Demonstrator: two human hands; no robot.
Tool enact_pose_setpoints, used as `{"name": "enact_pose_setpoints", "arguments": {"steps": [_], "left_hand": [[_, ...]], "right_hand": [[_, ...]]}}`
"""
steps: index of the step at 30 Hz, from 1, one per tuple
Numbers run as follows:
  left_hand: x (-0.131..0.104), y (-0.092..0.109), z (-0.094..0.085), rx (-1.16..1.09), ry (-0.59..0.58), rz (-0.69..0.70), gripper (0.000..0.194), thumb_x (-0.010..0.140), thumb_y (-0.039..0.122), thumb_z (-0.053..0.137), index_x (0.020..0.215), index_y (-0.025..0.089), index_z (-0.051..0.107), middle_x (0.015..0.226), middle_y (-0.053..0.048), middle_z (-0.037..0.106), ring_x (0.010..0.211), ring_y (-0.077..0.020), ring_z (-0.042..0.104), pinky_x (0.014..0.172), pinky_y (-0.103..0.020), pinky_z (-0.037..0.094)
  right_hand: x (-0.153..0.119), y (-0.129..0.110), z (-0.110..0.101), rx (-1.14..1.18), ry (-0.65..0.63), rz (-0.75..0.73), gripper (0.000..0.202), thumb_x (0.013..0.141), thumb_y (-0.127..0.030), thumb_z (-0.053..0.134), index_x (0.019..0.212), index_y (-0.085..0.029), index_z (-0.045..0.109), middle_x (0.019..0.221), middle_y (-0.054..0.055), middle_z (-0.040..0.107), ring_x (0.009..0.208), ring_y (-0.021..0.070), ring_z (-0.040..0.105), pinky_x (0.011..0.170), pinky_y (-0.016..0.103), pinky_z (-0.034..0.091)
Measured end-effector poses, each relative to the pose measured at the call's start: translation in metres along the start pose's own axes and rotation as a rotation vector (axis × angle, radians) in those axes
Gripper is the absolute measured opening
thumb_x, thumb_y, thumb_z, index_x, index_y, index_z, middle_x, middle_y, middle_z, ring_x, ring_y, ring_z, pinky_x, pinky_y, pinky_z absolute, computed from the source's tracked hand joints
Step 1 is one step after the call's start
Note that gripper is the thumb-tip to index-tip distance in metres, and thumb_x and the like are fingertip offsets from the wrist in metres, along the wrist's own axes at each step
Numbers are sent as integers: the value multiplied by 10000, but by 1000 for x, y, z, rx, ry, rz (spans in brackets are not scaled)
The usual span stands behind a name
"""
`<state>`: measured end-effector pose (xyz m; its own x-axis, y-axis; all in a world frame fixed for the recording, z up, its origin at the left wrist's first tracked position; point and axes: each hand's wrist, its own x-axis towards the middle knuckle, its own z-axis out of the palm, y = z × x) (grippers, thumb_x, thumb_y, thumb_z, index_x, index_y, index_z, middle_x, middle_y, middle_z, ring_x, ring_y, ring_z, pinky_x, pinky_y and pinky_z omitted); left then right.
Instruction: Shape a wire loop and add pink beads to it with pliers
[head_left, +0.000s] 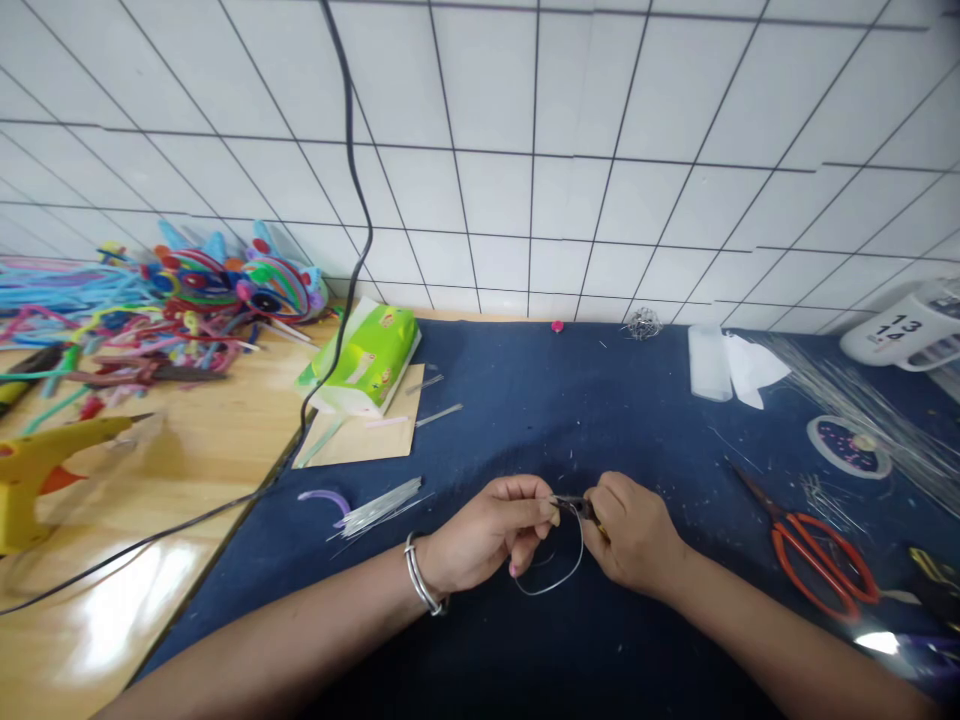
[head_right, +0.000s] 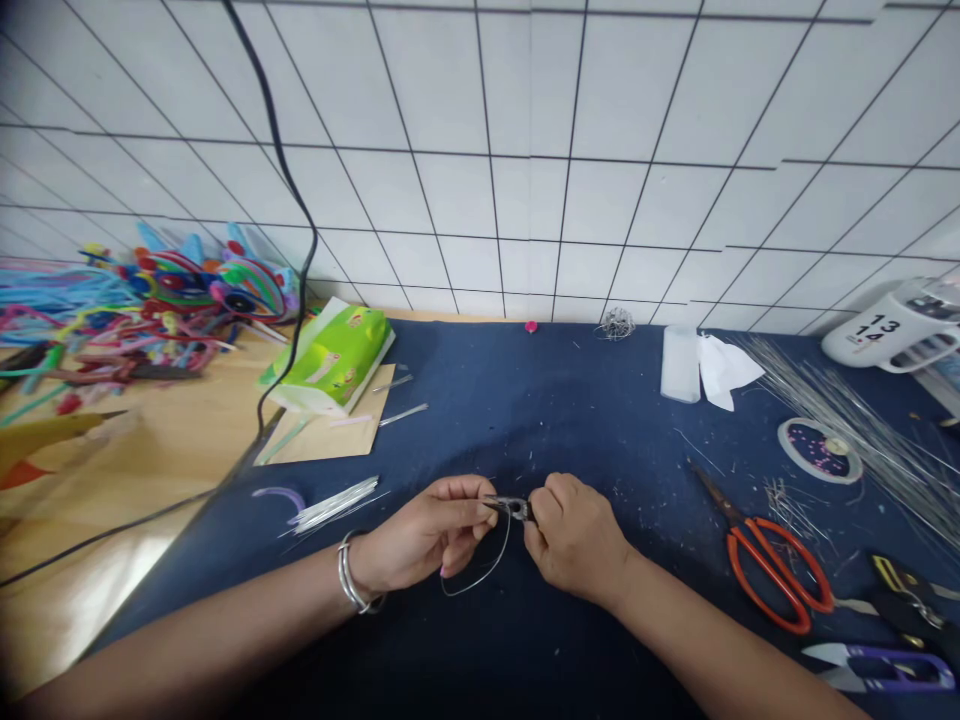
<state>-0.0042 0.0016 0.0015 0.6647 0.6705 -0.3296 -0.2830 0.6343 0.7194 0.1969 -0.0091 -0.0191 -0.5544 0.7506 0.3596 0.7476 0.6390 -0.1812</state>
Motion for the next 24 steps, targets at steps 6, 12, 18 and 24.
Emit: {"name": "enact_pose_setpoints", "arguments": {"steps": [6,12,18,24], "left_hand": [[1,0,0,5,5,-4,92,801,188,530,741,118,531,615,25,511,318,-21,437,306,-138,315],[0,0,0,7,10,-11,99,793,204,546,743,119,534,617,25,517,323,-22,444,302,-131,313],[-1,0,0,9,18,-18,99,790,213,550,745,125,536,615,27,527,322,-20,442,307,-133,317],[-1,0,1,8,19,-25,104,788,213,549,735,126,531,600,34,524,320,-22,449,301,-132,308]], "right_hand": [[1,-2,-1,19,-50,28,156,816,-206,424,677,-153,471,687,31,435,635,134,389,569,261,314],[0,-2,-1,59,-82,30,148,811,-194,414,676,-153,461,692,31,441,626,126,389,571,255,317],[-1,-2,-3,74,-90,29,140,800,-181,413,667,-157,450,684,26,436,616,123,387,563,256,313],[-2,-2,-3,76,-79,24,133,789,-175,423,659,-161,446,675,22,431,611,124,384,552,260,300]]}}
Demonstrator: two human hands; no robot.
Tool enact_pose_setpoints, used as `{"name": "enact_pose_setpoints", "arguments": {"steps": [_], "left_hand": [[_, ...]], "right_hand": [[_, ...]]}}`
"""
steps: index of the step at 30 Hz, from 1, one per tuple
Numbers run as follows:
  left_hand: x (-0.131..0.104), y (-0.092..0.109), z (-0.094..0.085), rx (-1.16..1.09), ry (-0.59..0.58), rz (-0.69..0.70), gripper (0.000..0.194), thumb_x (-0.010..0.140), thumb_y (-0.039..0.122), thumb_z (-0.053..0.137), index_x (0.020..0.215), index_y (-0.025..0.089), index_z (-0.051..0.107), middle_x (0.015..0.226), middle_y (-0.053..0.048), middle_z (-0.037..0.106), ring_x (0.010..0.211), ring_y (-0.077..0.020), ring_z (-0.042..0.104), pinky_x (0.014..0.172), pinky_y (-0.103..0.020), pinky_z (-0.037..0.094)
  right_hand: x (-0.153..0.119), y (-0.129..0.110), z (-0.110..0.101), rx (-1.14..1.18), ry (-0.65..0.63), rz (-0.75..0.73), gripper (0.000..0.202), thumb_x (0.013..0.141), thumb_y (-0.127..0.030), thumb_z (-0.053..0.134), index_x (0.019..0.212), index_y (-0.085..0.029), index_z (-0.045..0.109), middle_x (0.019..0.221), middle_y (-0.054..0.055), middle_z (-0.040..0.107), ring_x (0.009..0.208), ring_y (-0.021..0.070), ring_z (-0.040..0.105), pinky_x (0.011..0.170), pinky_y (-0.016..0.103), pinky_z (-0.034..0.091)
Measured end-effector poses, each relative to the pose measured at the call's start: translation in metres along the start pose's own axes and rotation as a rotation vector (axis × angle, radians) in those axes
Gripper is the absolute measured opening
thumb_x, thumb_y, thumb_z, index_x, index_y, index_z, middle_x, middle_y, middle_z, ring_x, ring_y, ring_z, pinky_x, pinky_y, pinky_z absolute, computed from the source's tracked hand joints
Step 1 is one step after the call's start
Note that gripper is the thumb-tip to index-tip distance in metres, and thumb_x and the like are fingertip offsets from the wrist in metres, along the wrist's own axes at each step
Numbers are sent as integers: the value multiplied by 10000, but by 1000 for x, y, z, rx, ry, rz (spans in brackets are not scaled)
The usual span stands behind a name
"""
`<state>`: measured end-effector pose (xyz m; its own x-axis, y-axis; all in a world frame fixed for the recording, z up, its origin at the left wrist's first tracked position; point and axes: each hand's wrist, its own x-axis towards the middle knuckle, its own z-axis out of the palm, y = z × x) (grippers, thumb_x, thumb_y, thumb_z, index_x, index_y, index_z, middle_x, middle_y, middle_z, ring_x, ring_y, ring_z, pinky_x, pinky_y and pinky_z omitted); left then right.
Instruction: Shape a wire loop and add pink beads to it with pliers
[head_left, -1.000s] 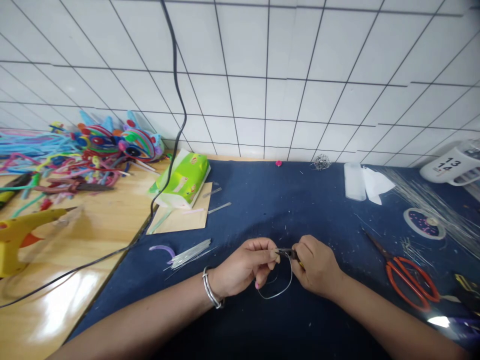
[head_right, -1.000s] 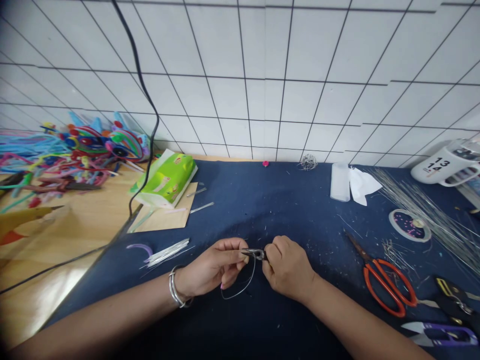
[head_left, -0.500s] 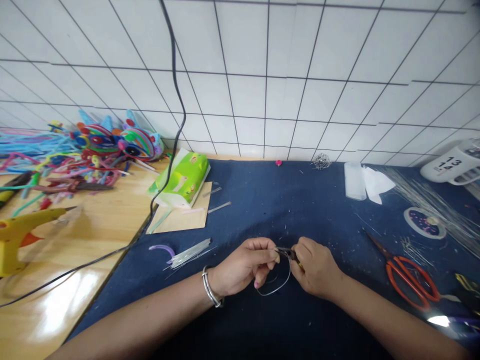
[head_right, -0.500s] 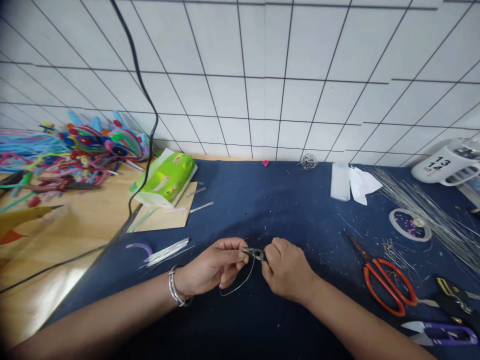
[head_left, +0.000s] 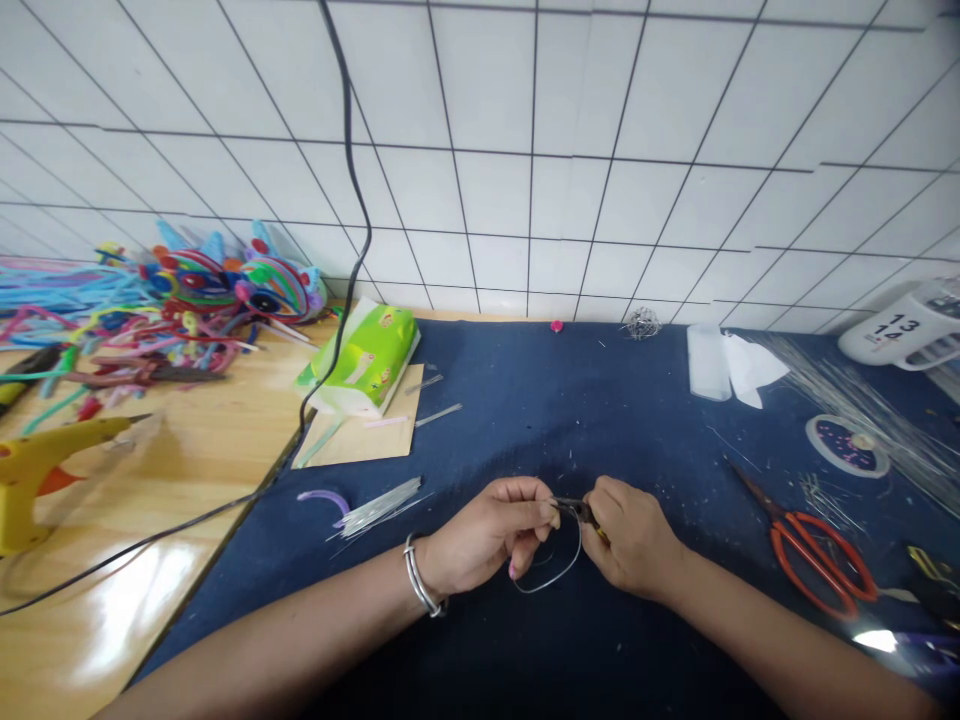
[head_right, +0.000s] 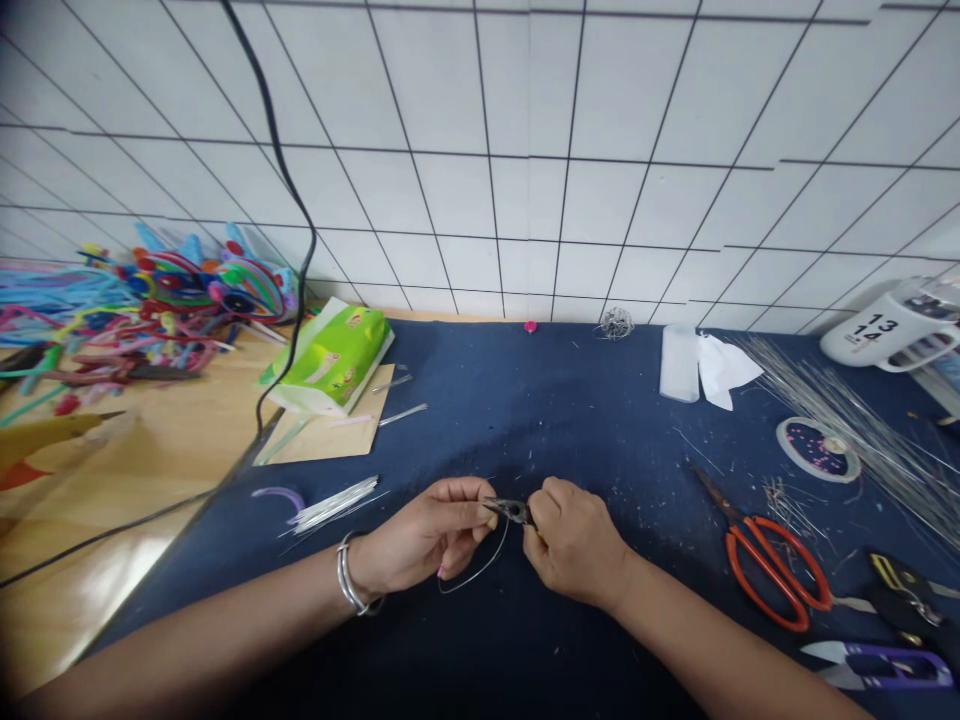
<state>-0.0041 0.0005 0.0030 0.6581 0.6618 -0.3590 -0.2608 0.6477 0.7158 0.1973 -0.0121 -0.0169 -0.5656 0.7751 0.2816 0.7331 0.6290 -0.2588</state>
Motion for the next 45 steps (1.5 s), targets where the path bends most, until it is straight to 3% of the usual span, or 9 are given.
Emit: {"name": "enact_pose_setpoints", "arguments": {"steps": [5,13,21,30,45], "left_hand": [[0,0,0,17,12,10,117,788,230,556,742,128,523,600,38,515,323,-21,434,308,-140,300],[1,-3,4,188,235,256,198,830,313,515,746,134,515,551,44,478,378,-35,406,371,-154,334],[-3,-1,6,404,322,357,225,840,344,492,742,142,509,477,48,483,386,-52,417,422,-169,354],[-3,-2,6,415,294,346,210,848,329,484,753,143,503,481,44,497,403,-59,438,440,-177,372],[1,-9,6,137,147,200,194,797,322,555,761,134,525,547,38,501,359,-44,422,346,-155,344]], "right_hand": [[2,-1,0,4,5,20,140,802,-179,424,669,-157,463,682,26,432,616,129,385,559,265,314],[11,-1,-2,52,45,90,117,810,-195,436,848,-127,523,802,78,483,748,181,433,682,343,379],[13,0,-6,19,38,131,194,807,-190,460,974,-169,557,914,87,501,858,208,460,741,383,384],[12,0,-5,25,32,142,249,857,-267,426,1050,-163,544,898,92,482,834,197,448,727,362,390],[9,2,-5,-32,120,39,220,832,-268,472,993,-151,565,829,76,461,749,171,415,683,336,379]]}}
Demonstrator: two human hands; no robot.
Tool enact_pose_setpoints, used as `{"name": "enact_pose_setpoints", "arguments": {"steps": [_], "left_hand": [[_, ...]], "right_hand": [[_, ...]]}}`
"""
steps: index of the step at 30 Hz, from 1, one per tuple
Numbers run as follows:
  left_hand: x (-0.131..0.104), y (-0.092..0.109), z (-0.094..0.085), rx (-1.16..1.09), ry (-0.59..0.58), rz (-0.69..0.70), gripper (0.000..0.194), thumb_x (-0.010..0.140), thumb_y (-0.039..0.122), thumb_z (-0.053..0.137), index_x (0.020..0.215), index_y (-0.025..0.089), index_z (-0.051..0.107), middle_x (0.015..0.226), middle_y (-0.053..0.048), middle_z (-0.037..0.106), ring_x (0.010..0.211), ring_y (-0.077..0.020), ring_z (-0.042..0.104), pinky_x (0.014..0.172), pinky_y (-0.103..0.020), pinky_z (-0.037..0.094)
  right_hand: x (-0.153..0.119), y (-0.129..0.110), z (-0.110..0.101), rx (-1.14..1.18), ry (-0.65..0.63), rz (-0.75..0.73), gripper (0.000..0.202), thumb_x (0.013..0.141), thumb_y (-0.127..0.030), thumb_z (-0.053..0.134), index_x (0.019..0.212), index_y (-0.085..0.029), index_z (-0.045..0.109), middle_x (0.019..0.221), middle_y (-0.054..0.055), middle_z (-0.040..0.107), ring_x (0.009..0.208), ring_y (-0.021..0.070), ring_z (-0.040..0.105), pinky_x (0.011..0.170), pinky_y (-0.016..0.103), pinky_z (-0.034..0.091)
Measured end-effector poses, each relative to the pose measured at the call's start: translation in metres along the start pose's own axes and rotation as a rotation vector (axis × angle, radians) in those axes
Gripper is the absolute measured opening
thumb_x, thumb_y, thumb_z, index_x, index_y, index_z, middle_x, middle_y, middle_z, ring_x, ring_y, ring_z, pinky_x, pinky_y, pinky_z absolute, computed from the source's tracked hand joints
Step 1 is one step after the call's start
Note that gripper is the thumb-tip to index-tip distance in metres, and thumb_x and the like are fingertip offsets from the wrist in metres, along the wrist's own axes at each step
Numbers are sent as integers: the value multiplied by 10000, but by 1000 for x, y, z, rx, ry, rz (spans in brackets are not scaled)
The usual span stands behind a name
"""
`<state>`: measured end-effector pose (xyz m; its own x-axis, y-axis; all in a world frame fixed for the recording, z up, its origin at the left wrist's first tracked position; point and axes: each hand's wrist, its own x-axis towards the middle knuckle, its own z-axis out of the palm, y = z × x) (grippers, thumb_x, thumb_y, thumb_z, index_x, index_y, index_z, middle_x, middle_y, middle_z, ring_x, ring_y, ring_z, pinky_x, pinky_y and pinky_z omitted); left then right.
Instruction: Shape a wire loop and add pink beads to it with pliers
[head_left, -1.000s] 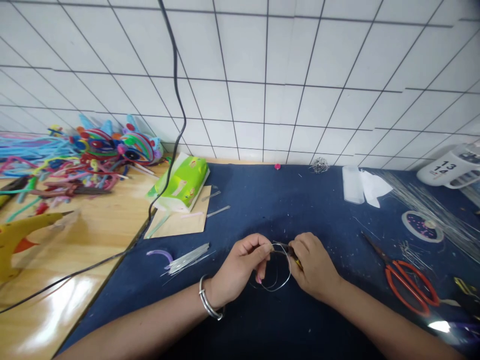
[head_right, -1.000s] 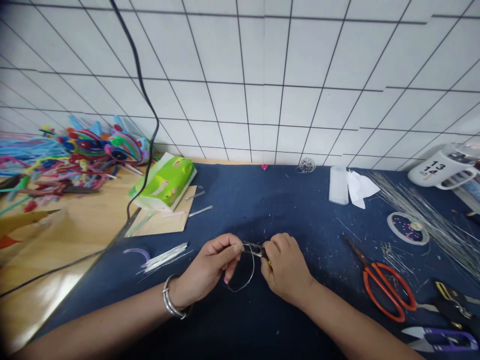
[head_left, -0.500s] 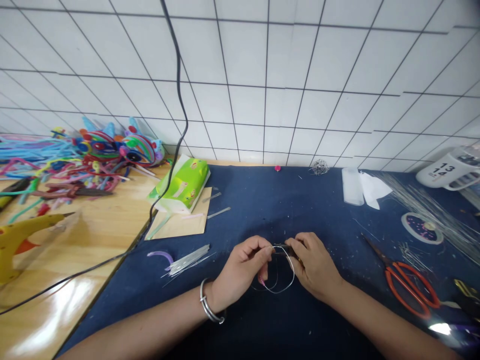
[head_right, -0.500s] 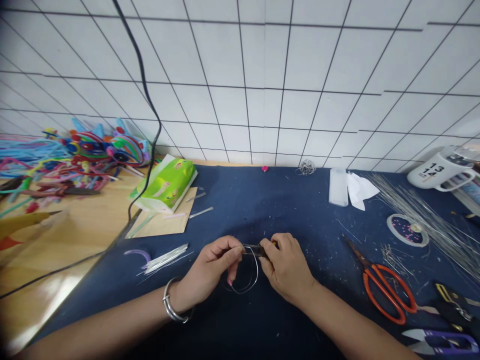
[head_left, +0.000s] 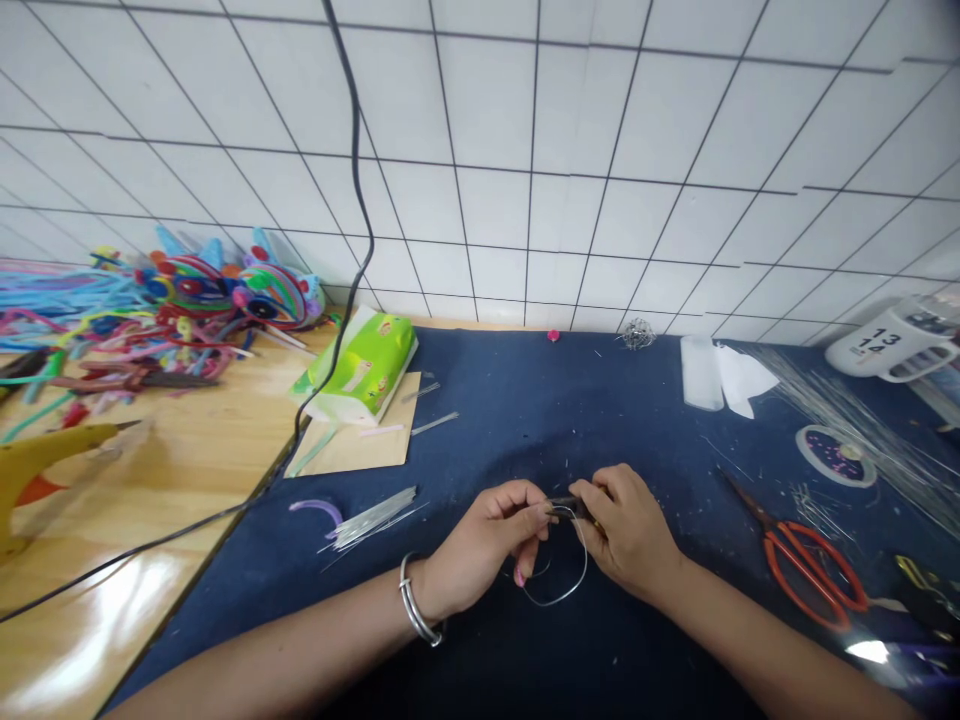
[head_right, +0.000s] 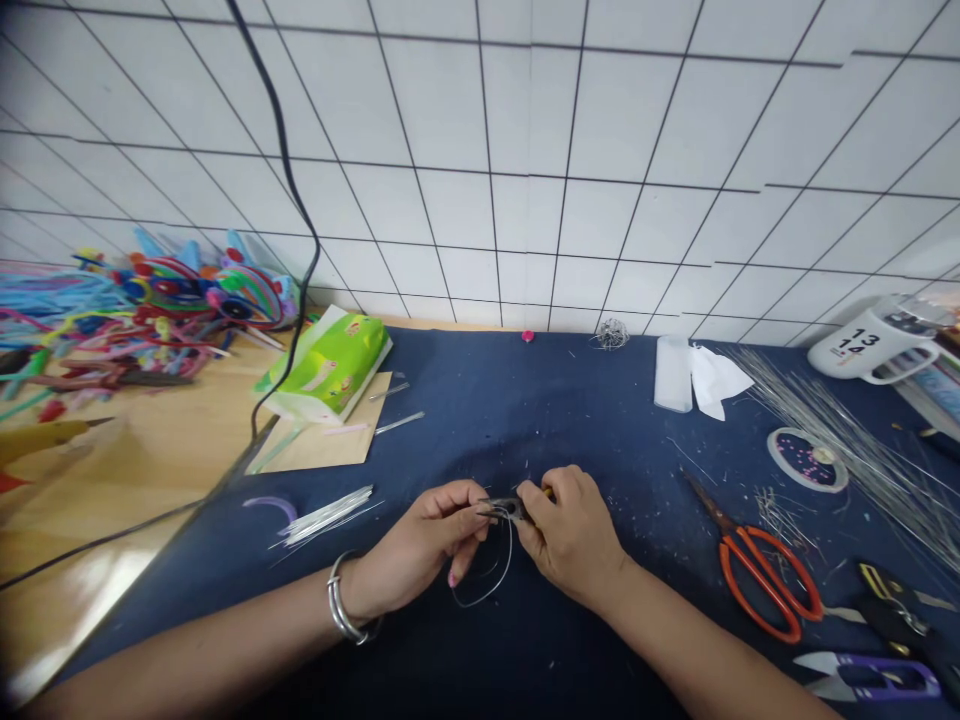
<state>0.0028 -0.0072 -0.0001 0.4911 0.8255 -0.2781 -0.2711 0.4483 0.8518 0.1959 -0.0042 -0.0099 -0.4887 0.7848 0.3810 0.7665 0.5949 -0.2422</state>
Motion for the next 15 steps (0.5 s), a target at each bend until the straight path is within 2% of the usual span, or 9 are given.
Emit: {"name": "enact_pose_setpoints", "arguments": {"steps": [10,15], "left_hand": [[0,0,-1,33,-39,34,177,816,299,541,771,128,529,521,36,494,384,-54,442,385,-168,376],[0,-1,-1,60,-41,29,186,816,303,544,755,128,520,533,35,502,383,-49,450,390,-165,387]], "right_hand": [[-3,1,3,31,-38,0,200,841,-271,460,970,-149,553,803,64,456,738,164,416,665,311,381],[-5,2,4,55,-40,-30,144,835,-247,456,816,-136,544,757,53,447,699,149,408,626,280,370]]}}
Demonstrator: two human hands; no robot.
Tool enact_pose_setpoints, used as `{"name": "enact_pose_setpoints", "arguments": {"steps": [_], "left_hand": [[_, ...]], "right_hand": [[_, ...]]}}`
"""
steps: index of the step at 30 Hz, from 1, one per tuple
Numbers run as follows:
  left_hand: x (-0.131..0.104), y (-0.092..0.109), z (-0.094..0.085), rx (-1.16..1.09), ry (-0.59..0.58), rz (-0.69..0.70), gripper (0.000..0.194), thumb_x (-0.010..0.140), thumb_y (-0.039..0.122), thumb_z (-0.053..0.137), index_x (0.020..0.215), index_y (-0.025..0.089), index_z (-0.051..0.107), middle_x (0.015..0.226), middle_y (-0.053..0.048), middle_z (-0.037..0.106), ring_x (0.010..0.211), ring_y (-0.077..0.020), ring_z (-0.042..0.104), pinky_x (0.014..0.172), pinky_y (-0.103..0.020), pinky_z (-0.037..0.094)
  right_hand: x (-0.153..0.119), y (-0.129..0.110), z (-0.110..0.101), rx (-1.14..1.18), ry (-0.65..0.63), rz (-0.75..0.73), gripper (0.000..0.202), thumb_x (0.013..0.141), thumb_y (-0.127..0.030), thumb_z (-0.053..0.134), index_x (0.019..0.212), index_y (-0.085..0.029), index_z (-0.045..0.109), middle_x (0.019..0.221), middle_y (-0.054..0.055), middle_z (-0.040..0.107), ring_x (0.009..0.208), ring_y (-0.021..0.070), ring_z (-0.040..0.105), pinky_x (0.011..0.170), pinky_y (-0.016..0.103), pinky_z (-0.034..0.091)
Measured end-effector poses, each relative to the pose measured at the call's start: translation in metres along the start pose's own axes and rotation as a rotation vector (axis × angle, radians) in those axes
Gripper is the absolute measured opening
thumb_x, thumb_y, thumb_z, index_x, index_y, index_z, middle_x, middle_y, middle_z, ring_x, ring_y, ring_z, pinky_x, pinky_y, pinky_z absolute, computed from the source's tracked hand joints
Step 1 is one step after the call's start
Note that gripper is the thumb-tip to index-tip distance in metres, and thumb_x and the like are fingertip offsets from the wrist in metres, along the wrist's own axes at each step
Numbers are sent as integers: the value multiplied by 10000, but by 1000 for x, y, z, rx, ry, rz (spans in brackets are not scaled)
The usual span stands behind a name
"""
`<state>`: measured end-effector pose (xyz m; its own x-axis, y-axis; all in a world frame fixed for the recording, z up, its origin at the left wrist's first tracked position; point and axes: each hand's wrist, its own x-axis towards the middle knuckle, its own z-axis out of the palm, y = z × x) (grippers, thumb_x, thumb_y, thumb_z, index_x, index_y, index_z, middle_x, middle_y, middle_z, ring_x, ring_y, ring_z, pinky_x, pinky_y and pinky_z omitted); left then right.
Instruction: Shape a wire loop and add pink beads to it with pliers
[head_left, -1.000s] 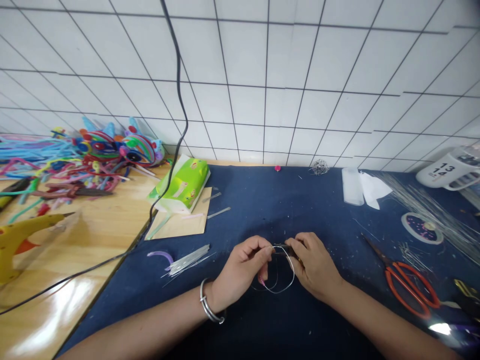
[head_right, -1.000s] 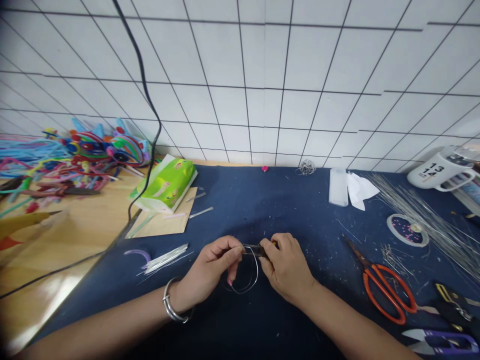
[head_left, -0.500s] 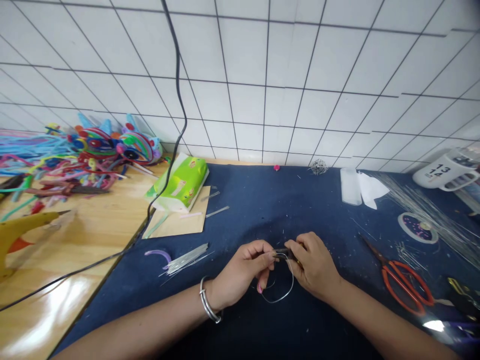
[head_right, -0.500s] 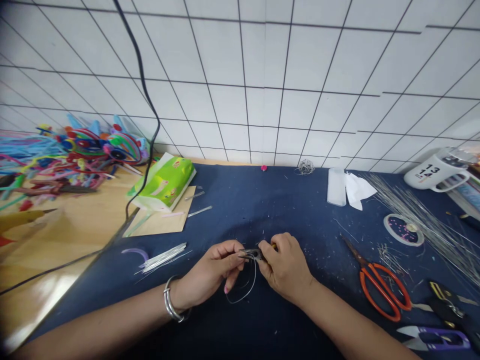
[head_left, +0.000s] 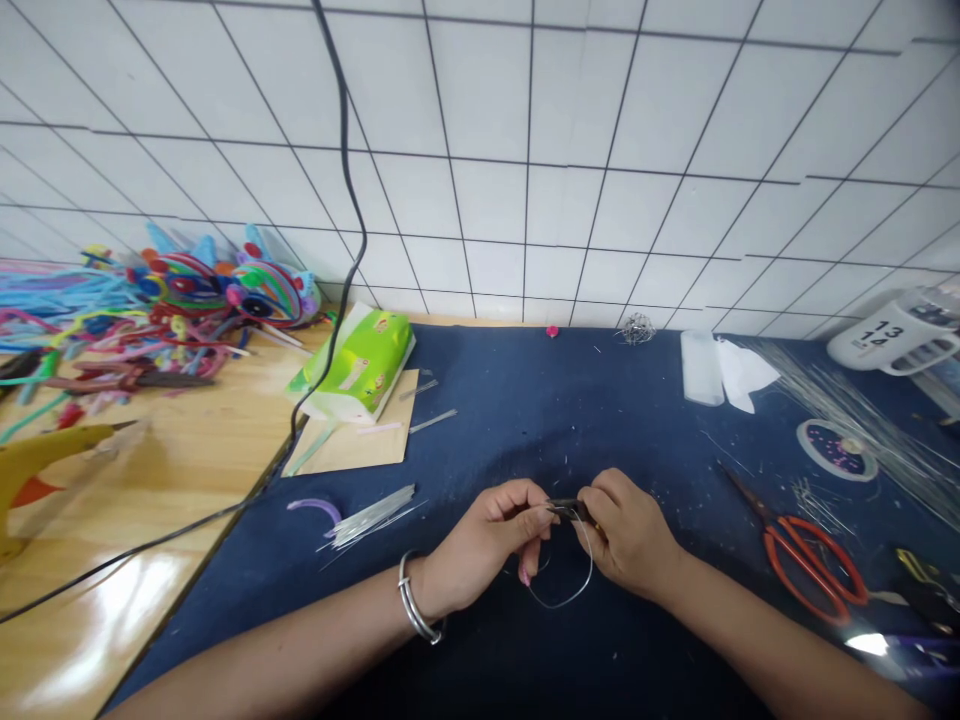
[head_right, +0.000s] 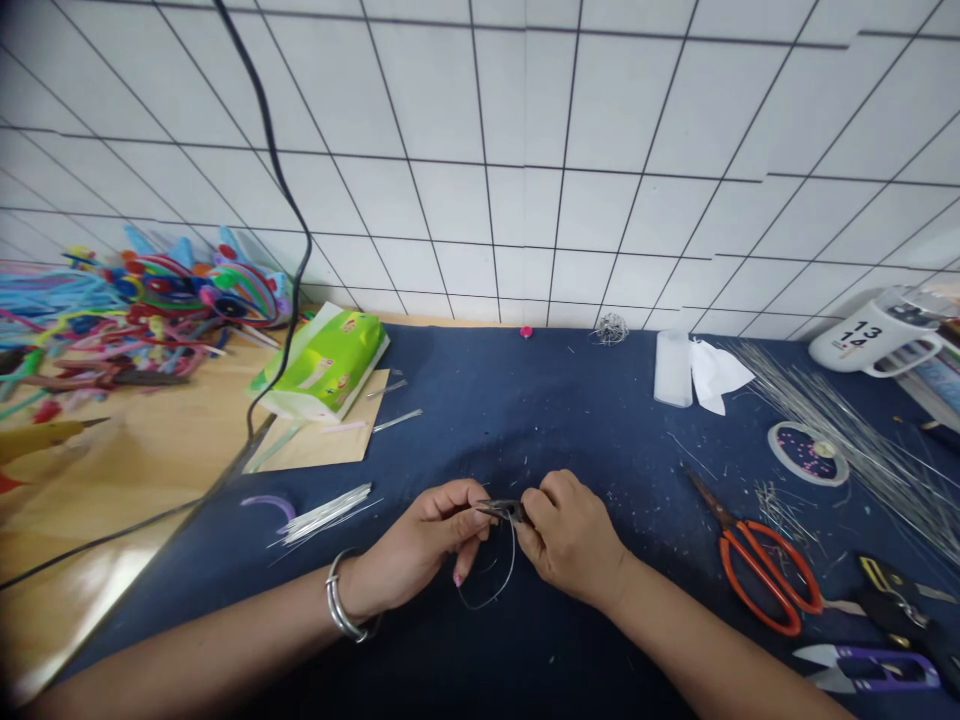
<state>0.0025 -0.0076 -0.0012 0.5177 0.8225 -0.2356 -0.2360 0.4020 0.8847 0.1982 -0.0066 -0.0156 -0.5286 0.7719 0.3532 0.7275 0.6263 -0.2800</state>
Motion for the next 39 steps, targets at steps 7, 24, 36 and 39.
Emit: {"name": "enact_pose_setpoints", "arguments": {"steps": [7,24,36,39], "left_hand": [[-1,-1,-2,14,-24,-39,192,825,306,533,748,132,508,532,37,503,377,-48,456,378,-158,389],[-2,15,-11,583,214,340,147,854,232,480,759,135,537,666,23,477,482,-41,456,509,-194,374],[1,20,-15,843,352,535,105,828,150,497,755,151,573,616,5,514,600,-101,481,610,-242,390],[0,21,-15,921,363,620,99,803,111,507,740,148,574,650,-8,520,613,-105,482,596,-240,396]], "right_hand": [[0,1,0,-32,-13,-23,188,826,-240,439,680,-141,503,692,37,421,637,137,381,569,265,340],[12,19,-11,-117,-95,155,184,831,-281,443,878,-147,560,838,80,486,812,200,440,738,360,368],[17,-14,-51,1069,-439,628,285,884,-414,377,843,-166,510,694,1,518,644,114,535,616,254,443],[14,-28,-49,1125,-564,649,318,886,-425,367,814,-151,511,682,9,539,629,115,553,605,252,449]]}}
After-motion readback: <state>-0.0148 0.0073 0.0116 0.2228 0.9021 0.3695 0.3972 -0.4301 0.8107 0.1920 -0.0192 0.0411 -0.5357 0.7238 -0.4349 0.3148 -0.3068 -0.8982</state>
